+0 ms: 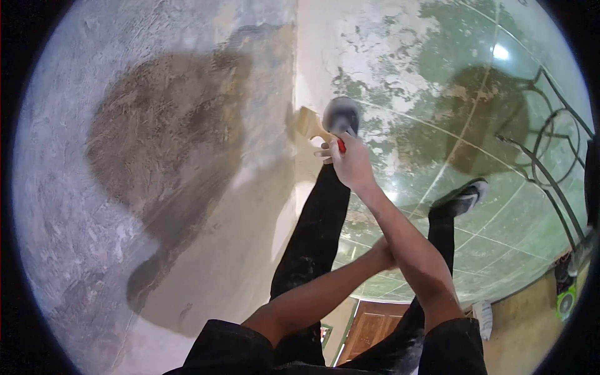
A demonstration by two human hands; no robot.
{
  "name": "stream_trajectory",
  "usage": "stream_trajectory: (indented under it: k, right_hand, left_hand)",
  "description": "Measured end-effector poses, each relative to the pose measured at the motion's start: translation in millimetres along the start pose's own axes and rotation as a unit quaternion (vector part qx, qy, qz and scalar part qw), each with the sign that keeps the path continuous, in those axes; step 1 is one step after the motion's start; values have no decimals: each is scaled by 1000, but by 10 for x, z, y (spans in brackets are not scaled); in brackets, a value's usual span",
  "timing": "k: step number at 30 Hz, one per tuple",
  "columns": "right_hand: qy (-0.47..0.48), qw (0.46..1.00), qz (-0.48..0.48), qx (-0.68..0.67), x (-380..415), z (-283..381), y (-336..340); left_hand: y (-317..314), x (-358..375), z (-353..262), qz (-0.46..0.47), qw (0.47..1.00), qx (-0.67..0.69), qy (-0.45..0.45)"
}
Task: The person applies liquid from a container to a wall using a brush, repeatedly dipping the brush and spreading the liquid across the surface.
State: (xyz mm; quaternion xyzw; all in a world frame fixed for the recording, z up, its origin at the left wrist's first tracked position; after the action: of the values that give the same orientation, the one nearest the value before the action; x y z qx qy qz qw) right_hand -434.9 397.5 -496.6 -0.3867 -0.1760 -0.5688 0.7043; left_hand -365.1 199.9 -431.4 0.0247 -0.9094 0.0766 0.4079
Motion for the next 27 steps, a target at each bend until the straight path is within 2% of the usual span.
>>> stream_trajectory:
  k: [2, 3, 4, 5, 6, 7, 8, 9, 10, 12, 14, 16, 17, 18, 19, 20, 21, 22, 24, 26, 27]
  right_hand:
    - [-12, 994, -26, -104, 378, 311, 269]
    - [14, 990, -39, -133, 827, 652, 556]
    - [-8, 990, -53, -128, 1077, 882, 706]
    - [0, 991, -66, -116, 1324, 1043, 861]
    - [9, 992, -78, -103, 1573, 1195, 1023]
    - [27, 992, -98, -69, 1825, 1365, 1188]
    - [45, 992, -116, -37, 2080, 1535, 1344]
    - [53, 988, -142, -2, 2336, 1701, 1482]
    - [60, 984, -163, -49, 2585, 1847, 1599]
    - [133, 975, -169, 46, 3051, 2078, 1878]
    - [171, 965, -193, 38, 3502, 2372, 2031]
    - [211, 952, -218, 28, 3875, 2584, 2113]
    - [253, 922, -282, -85, 4044, 2640, 2157]
    - [290, 873, -338, -196, 4211, 2696, 2218]
    - [303, 868, -340, -196, 4365, 2798, 2272]
    - [323, 828, -384, -251, 4540, 2891, 2375]
    - [340, 782, -423, -305, 4700, 2963, 2491]
    - [351, 778, -423, -305, 4836, 3036, 2593]
    - [406, 695, -498, -322, 5207, 3144, 2826]
    - [417, 702, -469, -338, 5562, 3343, 3029]
    - [402, 677, -523, -326, 5705, 3426, 3168]
  left_hand:
    - [-25, -70, 143, -1, 999, 45, -5]
    - [-23, -131, 104, -70, 996, 46, -19]
    - [12, -162, 203, -141, 989, 41, -27]
    - [0, -188, 240, -293, 954, 3, -66]
    - [56, -210, 196, -334, 939, -33, -68]
    - [-251, -440, 404, -280, 931, -227, -62]
    - [39, -218, 53, -379, 906, -178, -65]
    - [196, -68, -200, -340, 934, -109, -36]
    - [285, 44, -419, -296, 954, -41, -4]
    - [335, 177, -828, -288, 957, -37, 6]
    - [402, 262, -1262, -282, 958, -41, 14]
    - [432, 341, -1654, -306, 950, 44, 39]
    - [482, 373, -1849, -409, 911, -36, -36]
    - [500, 340, -1988, -411, 909, -44, -45]
    - [528, 326, -2163, -461, 879, -33, -118]
    - [626, 340, -2419, -507, 840, -21, -190]
    - [752, 291, -2648, -388, 898, 141, -156]
    - [881, 355, -2935, -407, 903, 57, -126]
    - [976, 373, -3348, -458, 877, 48, -140]
    - [1025, 415, -3745, -497, 858, 5, -130]
    - [1030, 443, -3923, -511, 846, -11, -149]
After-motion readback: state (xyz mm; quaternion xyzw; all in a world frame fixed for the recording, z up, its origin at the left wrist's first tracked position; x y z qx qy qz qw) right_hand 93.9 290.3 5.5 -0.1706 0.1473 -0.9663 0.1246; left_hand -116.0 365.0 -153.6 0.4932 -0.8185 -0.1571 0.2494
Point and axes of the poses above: each hand's wrist, its own x-axis away from the middle knuckle, its own y-axis out of the back of the hand, z = x × y, the point moved 3 cm from there along -x, towards the middle knuckle, and after that the axes turned 14 degrees about -x, right-handed, at the moved point
